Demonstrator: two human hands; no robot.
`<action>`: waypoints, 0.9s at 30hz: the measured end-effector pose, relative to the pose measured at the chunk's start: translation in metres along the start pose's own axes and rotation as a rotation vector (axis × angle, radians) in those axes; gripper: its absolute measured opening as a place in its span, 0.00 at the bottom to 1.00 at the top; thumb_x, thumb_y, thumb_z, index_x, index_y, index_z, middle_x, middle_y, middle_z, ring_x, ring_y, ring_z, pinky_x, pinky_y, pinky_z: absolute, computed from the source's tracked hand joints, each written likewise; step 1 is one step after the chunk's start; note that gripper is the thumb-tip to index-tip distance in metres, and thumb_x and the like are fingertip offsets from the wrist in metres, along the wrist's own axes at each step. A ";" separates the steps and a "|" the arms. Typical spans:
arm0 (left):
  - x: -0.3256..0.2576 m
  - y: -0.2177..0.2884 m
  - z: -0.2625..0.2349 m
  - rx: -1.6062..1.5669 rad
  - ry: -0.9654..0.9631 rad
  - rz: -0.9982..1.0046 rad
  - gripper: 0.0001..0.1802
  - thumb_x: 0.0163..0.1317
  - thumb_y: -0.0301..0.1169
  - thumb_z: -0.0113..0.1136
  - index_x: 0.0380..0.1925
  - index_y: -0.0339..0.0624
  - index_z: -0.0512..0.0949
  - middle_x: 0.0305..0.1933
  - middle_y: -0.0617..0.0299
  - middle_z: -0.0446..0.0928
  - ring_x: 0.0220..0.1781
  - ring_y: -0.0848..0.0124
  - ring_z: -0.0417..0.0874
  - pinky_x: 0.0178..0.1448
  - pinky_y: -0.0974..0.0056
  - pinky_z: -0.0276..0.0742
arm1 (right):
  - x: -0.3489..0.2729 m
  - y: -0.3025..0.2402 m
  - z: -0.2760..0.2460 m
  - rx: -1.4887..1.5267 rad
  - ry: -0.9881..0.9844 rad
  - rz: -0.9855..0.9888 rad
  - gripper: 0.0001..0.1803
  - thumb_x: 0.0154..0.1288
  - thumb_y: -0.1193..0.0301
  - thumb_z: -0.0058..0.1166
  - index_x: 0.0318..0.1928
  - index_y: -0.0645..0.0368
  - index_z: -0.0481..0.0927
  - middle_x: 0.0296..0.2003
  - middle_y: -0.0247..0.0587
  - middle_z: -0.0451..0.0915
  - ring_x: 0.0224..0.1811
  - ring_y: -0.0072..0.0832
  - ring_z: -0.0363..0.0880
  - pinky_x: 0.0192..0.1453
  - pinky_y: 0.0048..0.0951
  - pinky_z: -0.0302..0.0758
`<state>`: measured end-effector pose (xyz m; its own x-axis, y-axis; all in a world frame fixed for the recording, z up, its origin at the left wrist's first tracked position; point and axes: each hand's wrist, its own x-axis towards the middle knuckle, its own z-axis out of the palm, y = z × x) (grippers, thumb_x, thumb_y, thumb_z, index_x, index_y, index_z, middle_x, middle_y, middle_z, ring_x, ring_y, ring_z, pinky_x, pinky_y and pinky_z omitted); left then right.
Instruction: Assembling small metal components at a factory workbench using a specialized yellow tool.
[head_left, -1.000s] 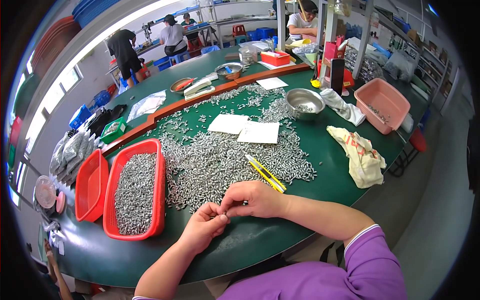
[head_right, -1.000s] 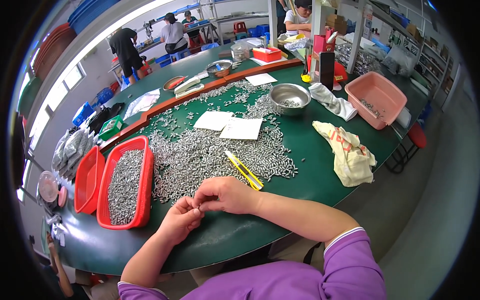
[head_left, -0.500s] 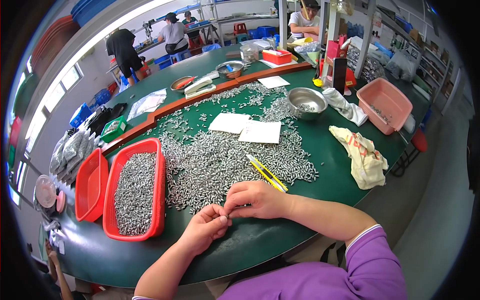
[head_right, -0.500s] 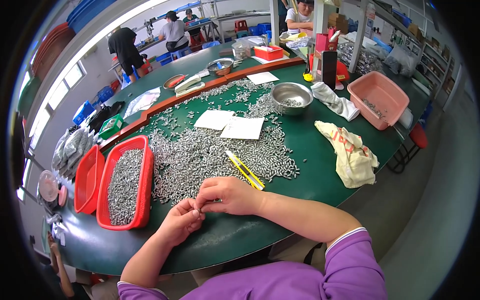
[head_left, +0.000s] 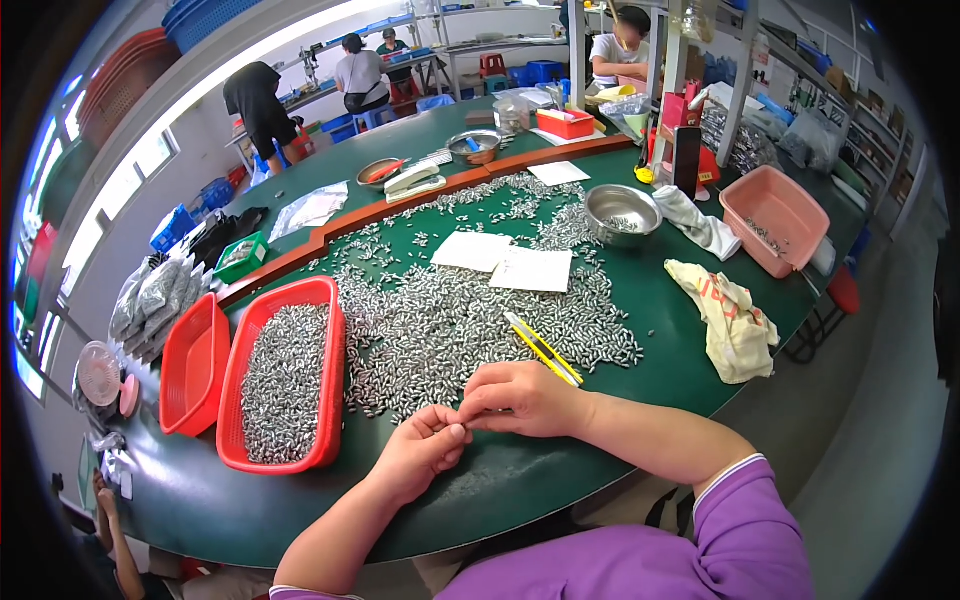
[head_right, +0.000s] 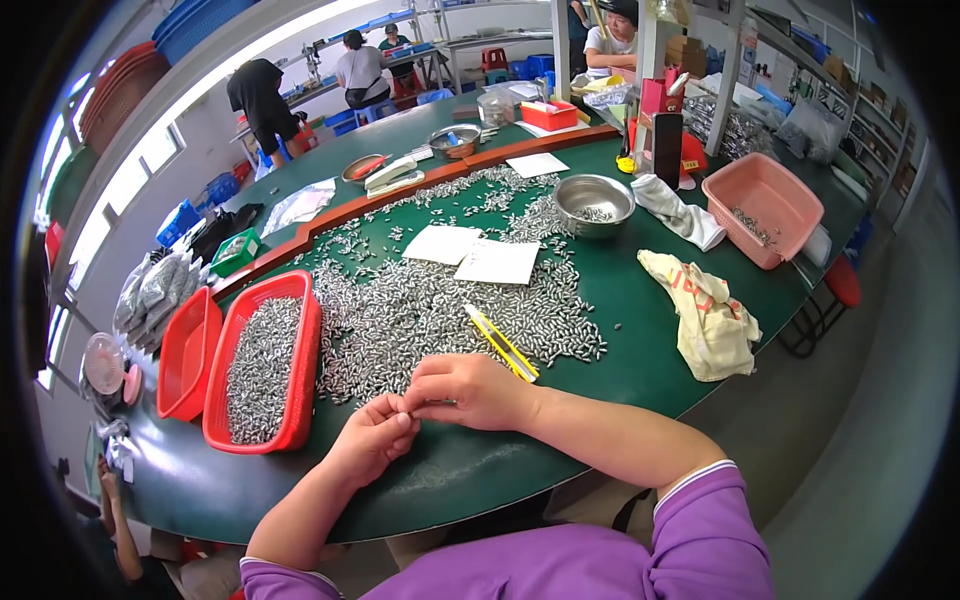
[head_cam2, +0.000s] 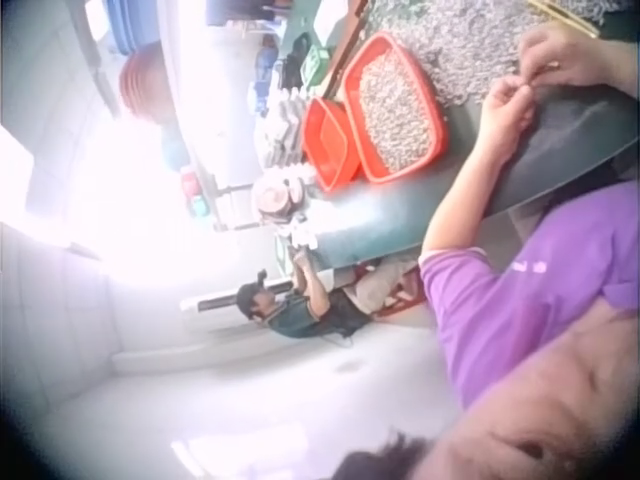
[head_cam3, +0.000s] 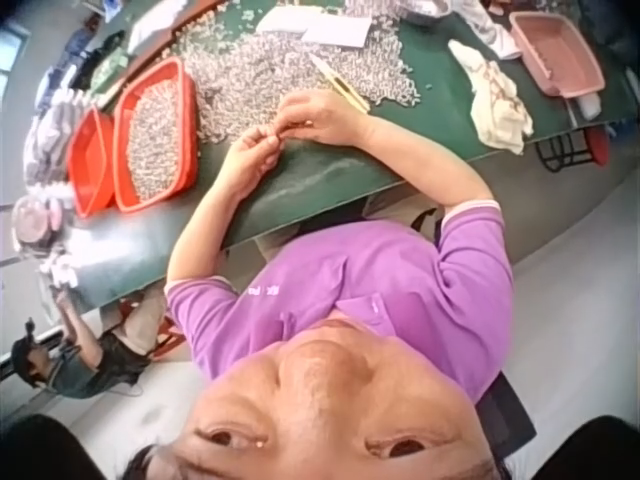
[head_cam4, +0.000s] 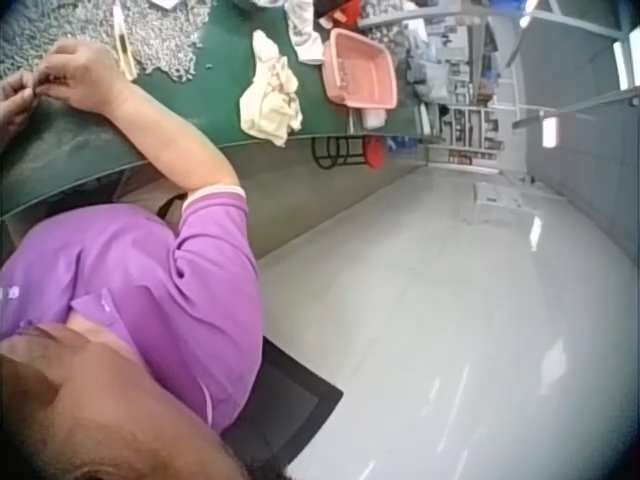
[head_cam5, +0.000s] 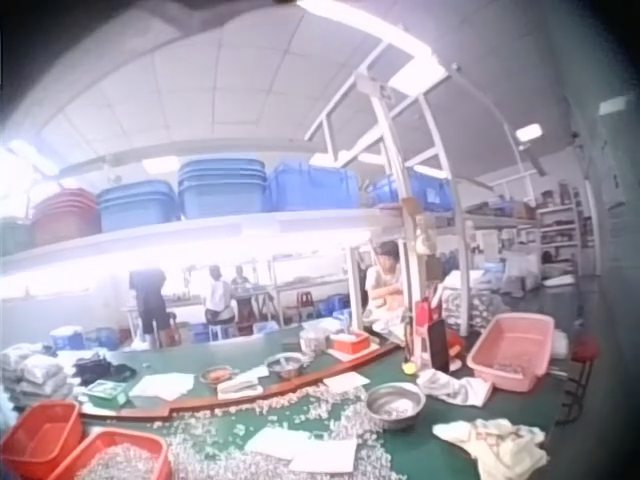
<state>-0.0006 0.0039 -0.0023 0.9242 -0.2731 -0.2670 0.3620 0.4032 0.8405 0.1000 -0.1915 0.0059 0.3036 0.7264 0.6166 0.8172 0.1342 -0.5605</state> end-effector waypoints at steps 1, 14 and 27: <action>0.001 -0.001 -0.001 -0.024 -0.002 0.003 0.06 0.64 0.27 0.58 0.40 0.44 0.72 0.34 0.63 0.75 0.25 0.79 0.67 0.29 0.76 0.63 | 0.000 0.001 0.000 -0.037 0.005 -0.030 0.08 0.55 0.72 0.64 0.38 0.53 0.82 0.34 0.34 0.78 0.35 0.31 0.80 0.38 0.29 0.78; 0.003 -0.002 -0.003 -0.131 0.006 0.051 0.06 0.66 0.29 0.57 0.41 0.42 0.74 0.35 0.65 0.77 0.27 0.79 0.69 0.28 0.77 0.64 | 0.004 0.000 -0.001 -0.086 0.062 -0.081 0.11 0.56 0.73 0.63 0.41 0.52 0.84 0.33 0.34 0.78 0.34 0.30 0.80 0.36 0.29 0.79; -0.005 0.003 0.000 -0.129 0.031 0.114 0.02 0.68 0.28 0.53 0.37 0.43 0.72 0.34 0.62 0.76 0.26 0.78 0.69 0.30 0.74 0.66 | 0.003 -0.002 -0.002 -0.316 0.058 -0.094 0.06 0.57 0.70 0.58 0.36 0.53 0.79 0.34 0.34 0.77 0.37 0.34 0.79 0.41 0.34 0.77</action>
<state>-0.0048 0.0060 0.0015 0.9628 -0.1925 -0.1895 0.2652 0.5397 0.7990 0.1001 -0.1915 0.0100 0.2399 0.6798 0.6930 0.9516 -0.0234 -0.3065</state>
